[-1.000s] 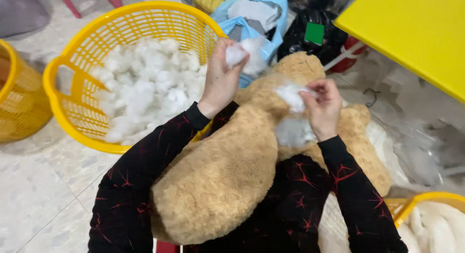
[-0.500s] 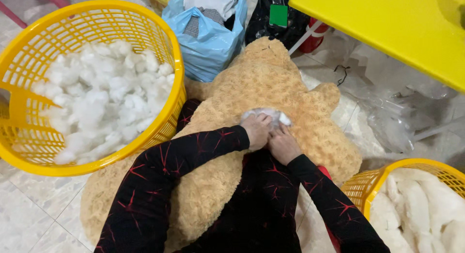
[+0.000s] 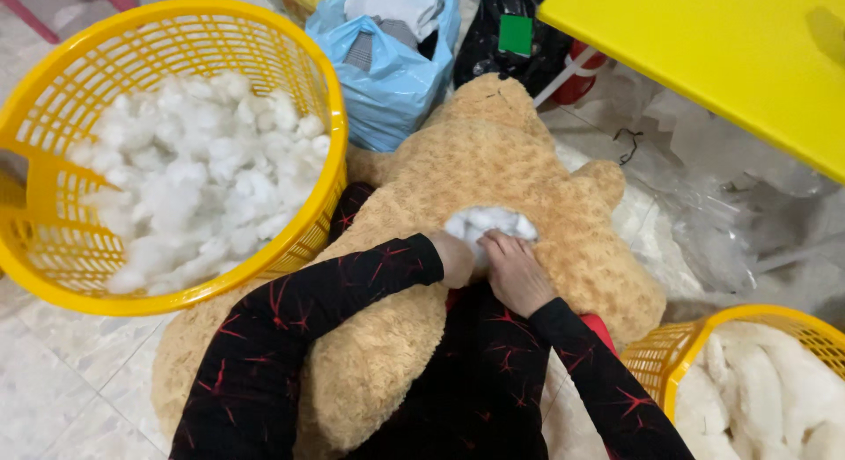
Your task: The person repeatedly takes handfuls of white stuffing from a yellow basket and inserts them into an opening in a large teddy bear resting on their lap. They push and compress the stuffing into the bear's body throughout the clip.
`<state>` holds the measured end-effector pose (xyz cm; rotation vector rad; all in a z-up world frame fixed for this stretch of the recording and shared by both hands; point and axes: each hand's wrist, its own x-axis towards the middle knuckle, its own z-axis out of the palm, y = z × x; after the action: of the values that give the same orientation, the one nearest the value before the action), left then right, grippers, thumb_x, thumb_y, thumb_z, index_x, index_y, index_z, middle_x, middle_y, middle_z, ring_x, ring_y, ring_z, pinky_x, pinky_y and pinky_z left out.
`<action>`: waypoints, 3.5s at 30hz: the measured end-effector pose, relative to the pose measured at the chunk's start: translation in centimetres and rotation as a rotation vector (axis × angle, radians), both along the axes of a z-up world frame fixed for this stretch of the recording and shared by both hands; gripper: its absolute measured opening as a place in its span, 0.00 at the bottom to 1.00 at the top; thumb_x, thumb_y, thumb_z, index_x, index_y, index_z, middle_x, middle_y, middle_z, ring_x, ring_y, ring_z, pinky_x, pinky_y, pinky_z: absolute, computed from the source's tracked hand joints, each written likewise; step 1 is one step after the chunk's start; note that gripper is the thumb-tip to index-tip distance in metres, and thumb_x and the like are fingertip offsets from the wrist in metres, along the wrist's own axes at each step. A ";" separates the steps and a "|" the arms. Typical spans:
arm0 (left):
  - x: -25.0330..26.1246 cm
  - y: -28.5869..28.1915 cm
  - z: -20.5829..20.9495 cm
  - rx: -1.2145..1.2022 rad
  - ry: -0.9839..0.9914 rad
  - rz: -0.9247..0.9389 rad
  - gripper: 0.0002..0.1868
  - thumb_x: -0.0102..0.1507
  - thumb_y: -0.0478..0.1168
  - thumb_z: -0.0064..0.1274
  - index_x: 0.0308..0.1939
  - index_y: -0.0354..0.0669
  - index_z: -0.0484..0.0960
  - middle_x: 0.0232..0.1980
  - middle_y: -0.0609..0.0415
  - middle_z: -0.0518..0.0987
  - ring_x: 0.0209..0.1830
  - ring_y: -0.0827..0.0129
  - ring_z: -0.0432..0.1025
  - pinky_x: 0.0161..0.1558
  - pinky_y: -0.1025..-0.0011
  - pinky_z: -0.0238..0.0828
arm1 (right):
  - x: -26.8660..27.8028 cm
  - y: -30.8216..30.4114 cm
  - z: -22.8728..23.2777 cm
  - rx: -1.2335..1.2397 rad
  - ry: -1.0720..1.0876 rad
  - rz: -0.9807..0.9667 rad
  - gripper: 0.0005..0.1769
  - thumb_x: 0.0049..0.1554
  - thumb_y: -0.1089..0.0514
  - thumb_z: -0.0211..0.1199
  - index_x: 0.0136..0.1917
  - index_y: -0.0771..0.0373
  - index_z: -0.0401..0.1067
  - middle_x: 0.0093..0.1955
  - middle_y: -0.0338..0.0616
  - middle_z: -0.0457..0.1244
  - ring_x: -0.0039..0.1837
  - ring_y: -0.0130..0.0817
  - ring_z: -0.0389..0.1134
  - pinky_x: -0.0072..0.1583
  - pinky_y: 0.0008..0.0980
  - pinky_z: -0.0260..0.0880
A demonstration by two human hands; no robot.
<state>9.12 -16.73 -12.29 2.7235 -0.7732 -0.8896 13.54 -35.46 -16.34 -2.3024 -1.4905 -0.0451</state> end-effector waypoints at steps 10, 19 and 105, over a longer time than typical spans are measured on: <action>-5.0 25.0 7.0 -0.475 -0.592 0.637 0.17 0.65 0.39 0.51 0.57 0.39 0.82 0.50 0.41 0.84 0.49 0.50 0.79 0.51 0.59 0.75 | 1.2 2.7 4.0 -0.456 -0.054 0.031 0.24 0.53 0.59 0.61 0.64 0.60 0.69 0.65 0.47 0.65 0.67 0.45 0.65 0.70 0.54 0.59; -9.4 41.5 -7.6 0.154 -0.848 1.050 0.22 0.46 0.39 0.63 0.45 0.44 0.86 0.47 0.42 0.81 0.50 0.43 0.74 0.41 0.48 0.74 | -2.1 10.6 10.5 -0.096 0.102 0.219 0.25 0.54 0.56 0.63 0.64 0.64 0.70 0.67 0.52 0.65 0.63 0.51 0.68 0.61 0.44 0.70; -21.4 35.1 4.5 -0.984 -0.861 1.280 0.16 0.65 0.30 0.55 0.57 0.36 0.79 0.50 0.54 0.83 0.50 0.72 0.77 0.51 0.71 0.77 | -10.1 17.8 12.1 0.497 0.391 0.207 0.34 0.60 0.69 0.62 0.77 0.69 0.55 0.64 0.55 0.66 0.57 0.34 0.73 0.52 0.27 0.79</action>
<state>-12.25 18.32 -7.80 1.8669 0.4548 0.7644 3.43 -17.71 -4.26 -1.6466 -1.3226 0.0795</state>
